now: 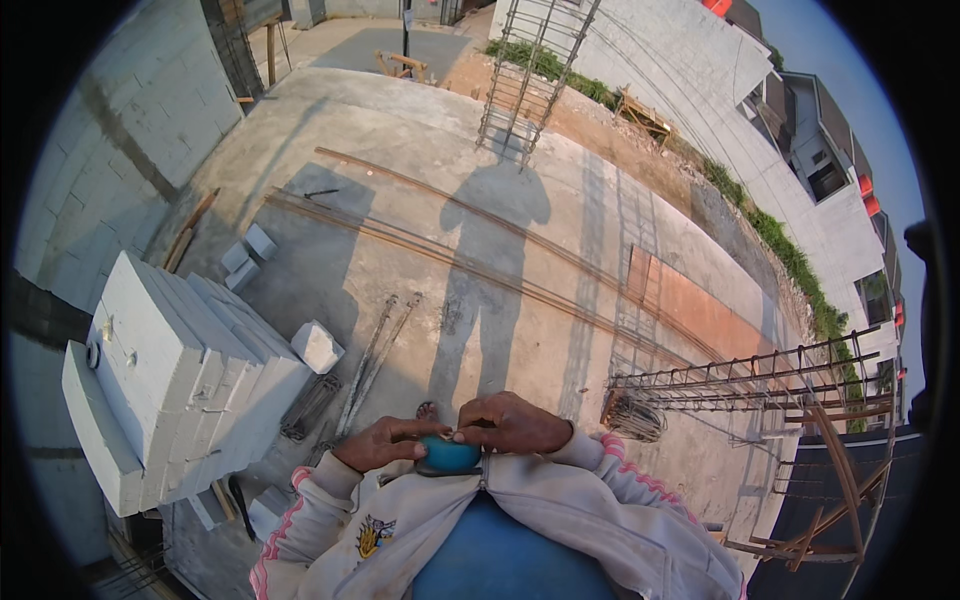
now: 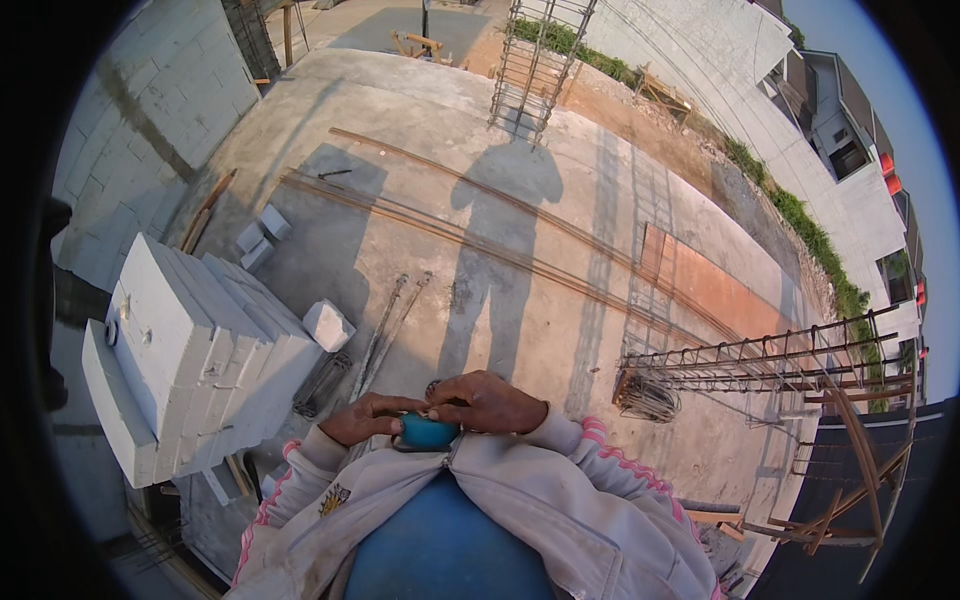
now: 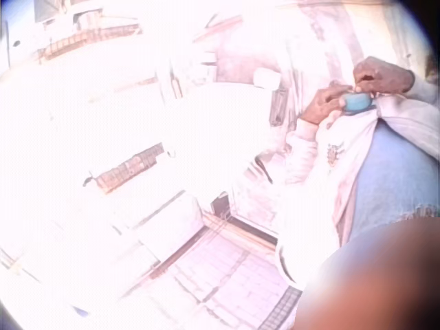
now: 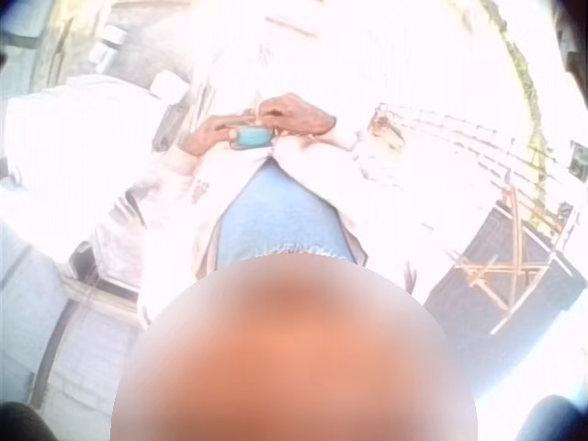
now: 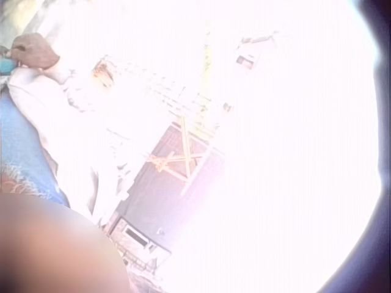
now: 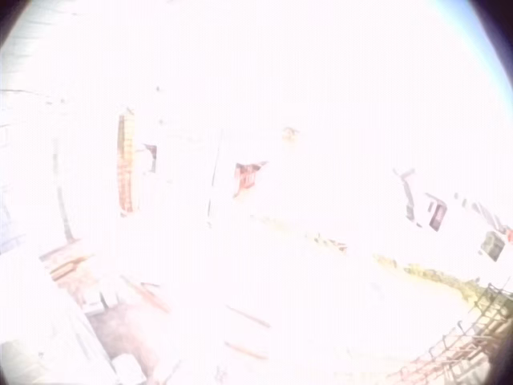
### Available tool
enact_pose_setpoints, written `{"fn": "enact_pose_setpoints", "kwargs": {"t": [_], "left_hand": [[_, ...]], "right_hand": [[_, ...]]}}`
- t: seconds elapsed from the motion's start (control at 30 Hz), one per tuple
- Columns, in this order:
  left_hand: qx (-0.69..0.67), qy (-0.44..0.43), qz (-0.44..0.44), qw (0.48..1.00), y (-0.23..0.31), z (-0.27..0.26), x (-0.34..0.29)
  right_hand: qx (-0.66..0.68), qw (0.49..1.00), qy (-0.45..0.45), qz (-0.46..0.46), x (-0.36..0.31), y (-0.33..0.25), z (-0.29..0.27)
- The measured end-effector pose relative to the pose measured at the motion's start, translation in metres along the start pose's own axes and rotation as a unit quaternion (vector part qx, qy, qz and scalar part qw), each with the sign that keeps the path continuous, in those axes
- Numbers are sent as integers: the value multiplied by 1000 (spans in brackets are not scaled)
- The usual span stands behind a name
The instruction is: The person measures a rebar column with a tape measure, then picks up metal rods and a bundle of rebar stirrups. They walk across the construction site and use a hand axe to split a small piece of wood into smaller pieces.
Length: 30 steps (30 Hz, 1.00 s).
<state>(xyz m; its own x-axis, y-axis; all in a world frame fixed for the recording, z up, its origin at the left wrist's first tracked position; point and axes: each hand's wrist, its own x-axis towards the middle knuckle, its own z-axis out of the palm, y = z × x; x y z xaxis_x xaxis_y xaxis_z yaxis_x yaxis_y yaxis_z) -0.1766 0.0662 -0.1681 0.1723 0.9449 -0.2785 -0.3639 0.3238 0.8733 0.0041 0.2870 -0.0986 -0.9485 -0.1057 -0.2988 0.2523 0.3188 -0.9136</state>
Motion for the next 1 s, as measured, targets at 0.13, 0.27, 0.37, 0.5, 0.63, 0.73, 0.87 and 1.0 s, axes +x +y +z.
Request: {"fn": "enact_pose_setpoints", "kwargs": {"t": [0.13,0.27,0.37,0.5,0.63,0.73,0.87,1.0], "left_hand": [[61,16,-37,997,23,11,-6],[121,48,-17,991,37,27,-14],[112,103,-24,988,32,32,-15],[121,140,15,983,15,34,-20],[129,134,73,980,15,41,-13],[182,165,96,965,17,52,-7],[263,177,160,935,16,50,9],[359,156,148,908,18,39,3]], "right_hand": [[-49,997,21,-58,-5,-2,13],[-86,994,20,-70,-4,-9,17],[-88,992,19,-85,-1,-6,16],[-78,987,65,-128,1,2,23],[-94,982,90,-135,0,5,25],[-113,977,121,-134,-8,3,28],[-102,975,158,-117,-16,6,29],[-90,972,191,-101,-23,9,32]]}}
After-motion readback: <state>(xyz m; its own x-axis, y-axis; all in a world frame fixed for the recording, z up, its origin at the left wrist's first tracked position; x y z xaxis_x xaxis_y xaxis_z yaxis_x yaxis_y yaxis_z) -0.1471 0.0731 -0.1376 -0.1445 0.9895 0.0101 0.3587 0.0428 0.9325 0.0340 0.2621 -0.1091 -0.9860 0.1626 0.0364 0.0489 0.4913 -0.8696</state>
